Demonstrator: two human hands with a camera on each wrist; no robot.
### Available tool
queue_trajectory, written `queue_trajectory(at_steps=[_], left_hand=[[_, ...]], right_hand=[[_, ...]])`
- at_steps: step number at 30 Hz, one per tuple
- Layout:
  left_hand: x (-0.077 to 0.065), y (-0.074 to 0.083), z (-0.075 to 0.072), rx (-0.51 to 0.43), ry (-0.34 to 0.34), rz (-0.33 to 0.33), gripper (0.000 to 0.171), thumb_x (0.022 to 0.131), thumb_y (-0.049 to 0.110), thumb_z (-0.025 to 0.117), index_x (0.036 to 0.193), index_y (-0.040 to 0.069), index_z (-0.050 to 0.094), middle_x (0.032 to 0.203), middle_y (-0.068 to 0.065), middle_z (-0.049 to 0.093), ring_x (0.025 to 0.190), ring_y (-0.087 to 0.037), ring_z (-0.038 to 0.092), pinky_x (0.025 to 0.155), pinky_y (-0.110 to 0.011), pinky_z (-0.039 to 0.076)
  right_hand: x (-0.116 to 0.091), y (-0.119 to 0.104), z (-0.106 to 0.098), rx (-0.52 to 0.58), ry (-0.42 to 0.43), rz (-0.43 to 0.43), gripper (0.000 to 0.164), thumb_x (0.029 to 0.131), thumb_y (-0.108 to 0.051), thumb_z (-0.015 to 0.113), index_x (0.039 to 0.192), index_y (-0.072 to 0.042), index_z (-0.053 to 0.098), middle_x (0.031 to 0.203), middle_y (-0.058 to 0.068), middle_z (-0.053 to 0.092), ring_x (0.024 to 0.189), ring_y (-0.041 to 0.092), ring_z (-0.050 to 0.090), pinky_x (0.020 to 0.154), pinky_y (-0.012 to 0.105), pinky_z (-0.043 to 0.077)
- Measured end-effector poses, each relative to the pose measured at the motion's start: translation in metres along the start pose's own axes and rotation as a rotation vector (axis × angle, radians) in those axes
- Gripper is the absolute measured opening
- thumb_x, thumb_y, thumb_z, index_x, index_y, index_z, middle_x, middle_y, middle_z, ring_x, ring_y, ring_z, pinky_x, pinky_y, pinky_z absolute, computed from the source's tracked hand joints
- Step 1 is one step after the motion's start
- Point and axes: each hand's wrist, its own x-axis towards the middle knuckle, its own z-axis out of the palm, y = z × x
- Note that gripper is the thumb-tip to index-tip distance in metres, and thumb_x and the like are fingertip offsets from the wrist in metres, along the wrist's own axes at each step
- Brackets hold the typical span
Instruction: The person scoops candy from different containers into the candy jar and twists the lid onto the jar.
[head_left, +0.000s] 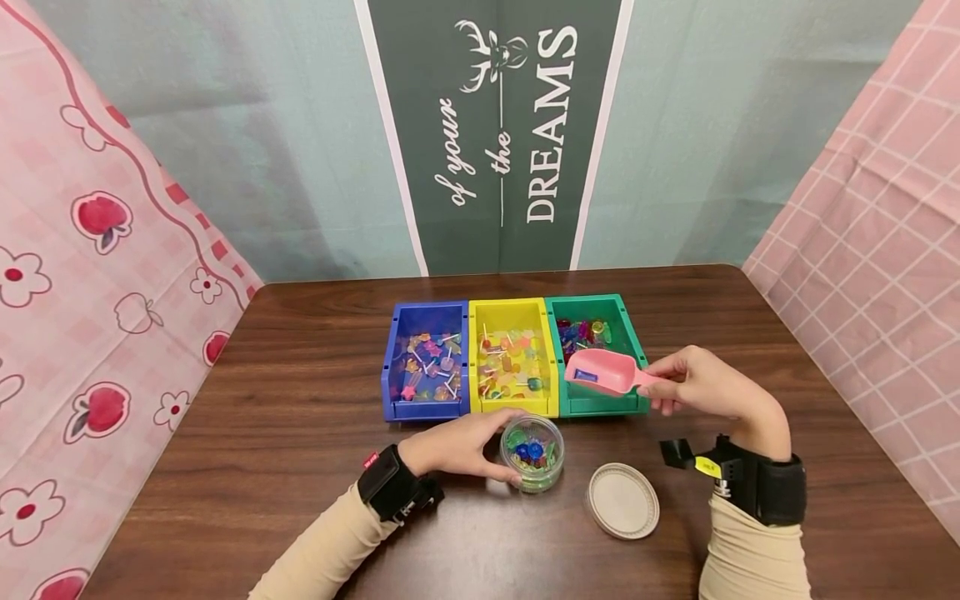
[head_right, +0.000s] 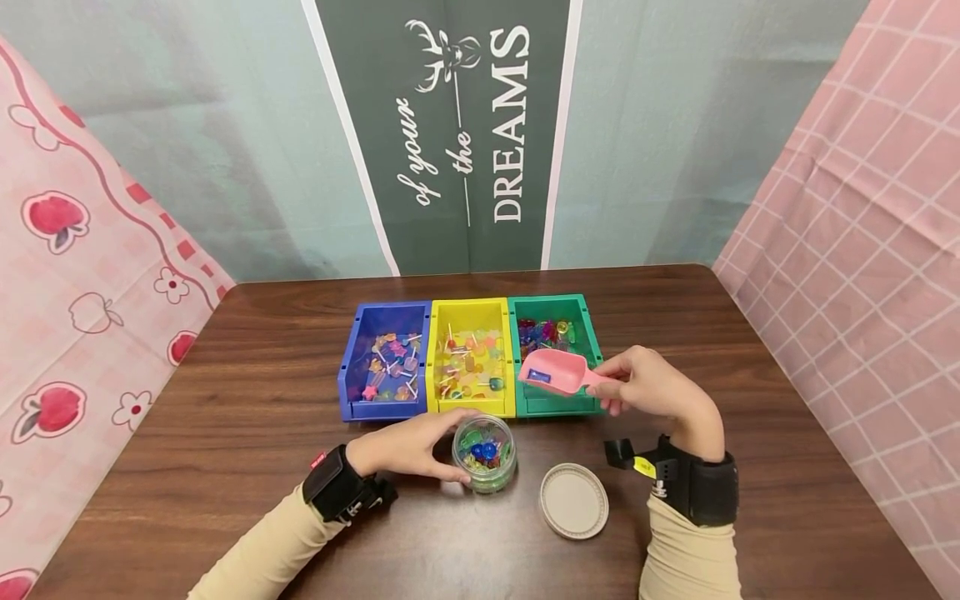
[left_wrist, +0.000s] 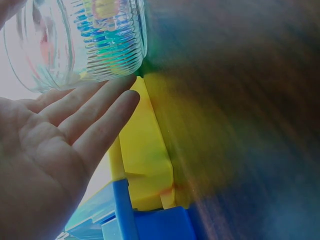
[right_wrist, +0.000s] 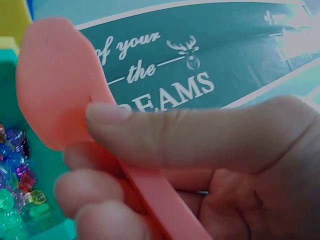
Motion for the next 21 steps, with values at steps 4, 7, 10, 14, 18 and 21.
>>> queue_trajectory(at_steps=[4,7,10,14,18,21], left_hand=[[0.0,-0.001,0.0,0.009,0.003,0.002,0.078,0.081,0.049,0.066,0.141,0.011,0.034,0.13,-0.004,0.055,0.118,-0.008,0.049,0.103,-0.034,0.045],[0.0,0.0,0.0,0.015,0.005,0.004,0.078,0.081,0.049,0.066,0.141,0.011,0.034,0.13,-0.004,0.055,0.118,-0.008,0.049,0.103,-0.035,0.045],[0.0,0.0,0.0,0.013,0.004,0.003,0.078,0.081,0.049,0.066,0.141,0.011,0.034,0.13,-0.004,0.055,0.118,-0.008,0.049,0.103,-0.035,0.045],[0.0,0.0,0.001,0.004,0.0,0.001,0.078,0.081,0.049,0.065,0.141,0.011,0.034,0.131,-0.004,0.055,0.118,-0.008,0.049,0.103,-0.035,0.045],[0.0,-0.001,0.001,-0.006,0.0,0.005,0.077,0.081,0.049,0.065,0.141,0.011,0.034,0.13,-0.003,0.055,0.117,-0.008,0.049,0.103,-0.035,0.046],[0.0,-0.001,0.001,-0.014,-0.002,0.007,0.078,0.081,0.049,0.065,0.141,0.01,0.033,0.131,-0.004,0.055,0.116,-0.008,0.05,0.103,-0.035,0.046]], right_hand=[[-0.002,-0.002,0.0,0.037,-0.061,-0.064,0.022,0.087,-0.012,0.065,0.096,0.008,0.068,0.065,0.003,0.066,0.055,0.014,0.061,0.051,0.026,0.057],[-0.003,-0.004,0.001,0.061,-0.102,-0.093,0.022,0.087,-0.012,0.064,0.097,0.007,0.069,0.064,0.011,0.065,0.056,0.013,0.061,0.051,0.027,0.057],[-0.002,-0.006,0.003,0.068,-0.128,-0.12,0.02,0.087,-0.012,0.064,0.095,0.005,0.07,0.064,0.019,0.064,0.056,0.013,0.061,0.05,0.028,0.057],[0.0,-0.008,0.006,0.071,-0.159,-0.165,0.017,0.086,-0.011,0.064,0.093,0.004,0.071,0.062,0.021,0.063,0.054,0.014,0.06,0.048,0.029,0.057],[0.003,-0.011,0.01,0.091,-0.208,-0.206,0.013,0.086,-0.01,0.065,0.09,0.001,0.072,0.06,0.02,0.063,0.05,0.02,0.058,0.045,0.034,0.057],[0.006,-0.015,0.014,0.1,-0.248,-0.234,0.01,0.086,-0.011,0.065,0.088,-0.003,0.072,0.059,0.02,0.063,0.048,0.024,0.057,0.044,0.038,0.057]])
